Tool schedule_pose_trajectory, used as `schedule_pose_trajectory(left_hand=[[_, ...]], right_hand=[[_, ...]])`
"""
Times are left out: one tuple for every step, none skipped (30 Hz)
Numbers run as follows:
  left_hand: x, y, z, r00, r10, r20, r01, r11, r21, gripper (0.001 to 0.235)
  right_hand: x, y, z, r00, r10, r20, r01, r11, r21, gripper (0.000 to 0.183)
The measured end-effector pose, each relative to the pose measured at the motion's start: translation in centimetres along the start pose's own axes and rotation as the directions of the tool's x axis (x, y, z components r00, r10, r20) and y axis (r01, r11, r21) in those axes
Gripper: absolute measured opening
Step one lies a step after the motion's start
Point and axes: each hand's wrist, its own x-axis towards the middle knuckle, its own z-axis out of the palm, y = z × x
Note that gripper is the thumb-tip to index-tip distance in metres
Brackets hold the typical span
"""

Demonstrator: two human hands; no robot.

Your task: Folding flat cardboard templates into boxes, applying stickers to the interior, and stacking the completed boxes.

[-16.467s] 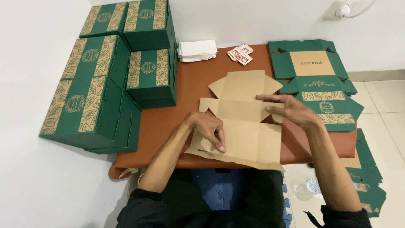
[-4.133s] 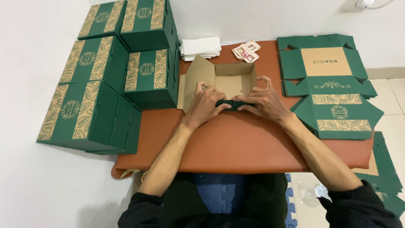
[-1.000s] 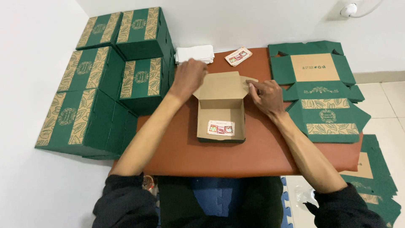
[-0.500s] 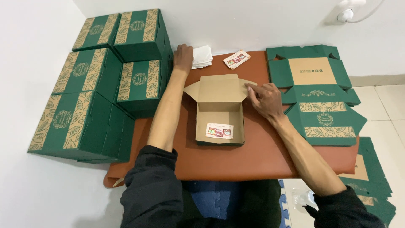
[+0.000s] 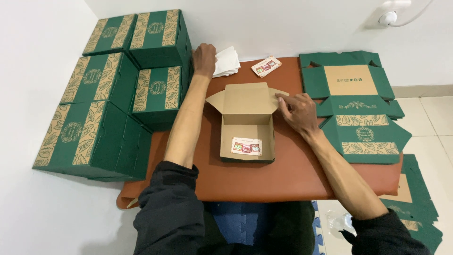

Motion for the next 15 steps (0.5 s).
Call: schedule_pose_trajectory(left_hand=[[-0.2, 0.5, -0.8, 1.000, 0.002, 0.001, -0.002, 1.000, 0.000, 0.009], [-0.2, 0.9, -1.7, 1.000, -0.029, -0.005, 0.029, 0.999, 0.026, 0.006], [-0.3, 1.3, -2.5, 0.998, -0.059, -0.012, 0.060, 0.997, 0.051, 0.003], [-0.2, 1.3, -2.8, 0.998, -0.062, -0.011, 0.062, 0.997, 0.053, 0.003], [-0.1, 1.3, -3.0, 0.998, -0.046, -0.038, 0.047, 0.999, 0.025, 0.005], [0.0, 1.4, -3.2, 0.997, -0.029, -0.065, 0.029, 1.000, -0.002, 0.007], [0.0, 1.6, -4.2, 0.998, -0.030, -0.062, 0.030, 1.000, 0.000, 0.007], [0.1, 1.9, -5.2, 0.998, 0.003, -0.067, -0.006, 0.998, -0.054, 0.009], [0.1, 2.1, -6.2, 0.997, 0.034, -0.073, -0.042, 0.993, -0.109, 0.011], [0.1, 2.6, -7.1, 0.997, 0.034, -0.073, -0.041, 0.993, -0.108, 0.011], [0.0, 3.0, -7.9, 0.994, 0.053, -0.096, -0.068, 0.985, -0.156, 0.022], [0.1, 3.4, -8.8, 0.990, 0.073, -0.122, -0.096, 0.975, -0.202, 0.033], [0.2, 3.7, -9.6, 0.990, 0.073, -0.123, -0.097, 0.975, -0.199, 0.033], [0.3, 4.1, -10.3, 0.986, 0.106, -0.128, -0.129, 0.975, -0.183, 0.021], [0.4, 4.5, -11.1, 0.981, 0.139, -0.132, -0.160, 0.973, -0.167, 0.012]], right_hand=[[-0.1, 0.1, 0.0, 1.000, 0.002, 0.000, -0.002, 1.000, 0.000, 0.019], [-0.1, 0.2, 0.1, 1.000, -0.007, -0.002, 0.007, 1.000, -0.013, 0.018], [-0.1, 0.3, 0.1, 1.000, -0.015, -0.003, 0.015, 1.000, -0.027, 0.018], [-0.1, 0.5, 0.2, 1.000, -0.015, -0.001, 0.015, 1.000, -0.024, 0.018], [-0.2, 0.6, 0.4, 1.000, -0.014, 0.006, 0.014, 0.999, -0.032, 0.018], [-0.3, 0.8, 0.5, 1.000, -0.011, 0.013, 0.011, 0.999, -0.041, 0.017], [-0.4, 0.8, 0.6, 1.000, -0.009, 0.014, 0.010, 0.999, -0.038, 0.017], [-0.4, 0.9, 0.6, 1.000, -0.011, 0.009, 0.011, 0.999, -0.040, 0.017], [-0.4, 1.0, 0.7, 1.000, -0.013, 0.005, 0.013, 0.999, -0.041, 0.017], [-0.4, 0.9, 0.6, 1.000, -0.013, 0.005, 0.013, 0.999, -0.040, 0.017], [-0.5, 0.8, 0.6, 1.000, -0.011, 0.007, 0.011, 0.999, -0.031, 0.018], [-0.4, 0.8, 0.5, 1.000, -0.010, 0.005, 0.010, 1.000, -0.022, 0.018], [-0.4, 0.8, 0.5, 1.000, -0.011, 0.003, 0.011, 1.000, -0.021, 0.018], [-0.4, 0.8, 0.5, 1.000, -0.013, -0.005, 0.013, 1.000, -0.017, 0.018], [-0.4, 0.7, 0.5, 1.000, -0.016, -0.014, 0.016, 1.000, -0.013, 0.019]])
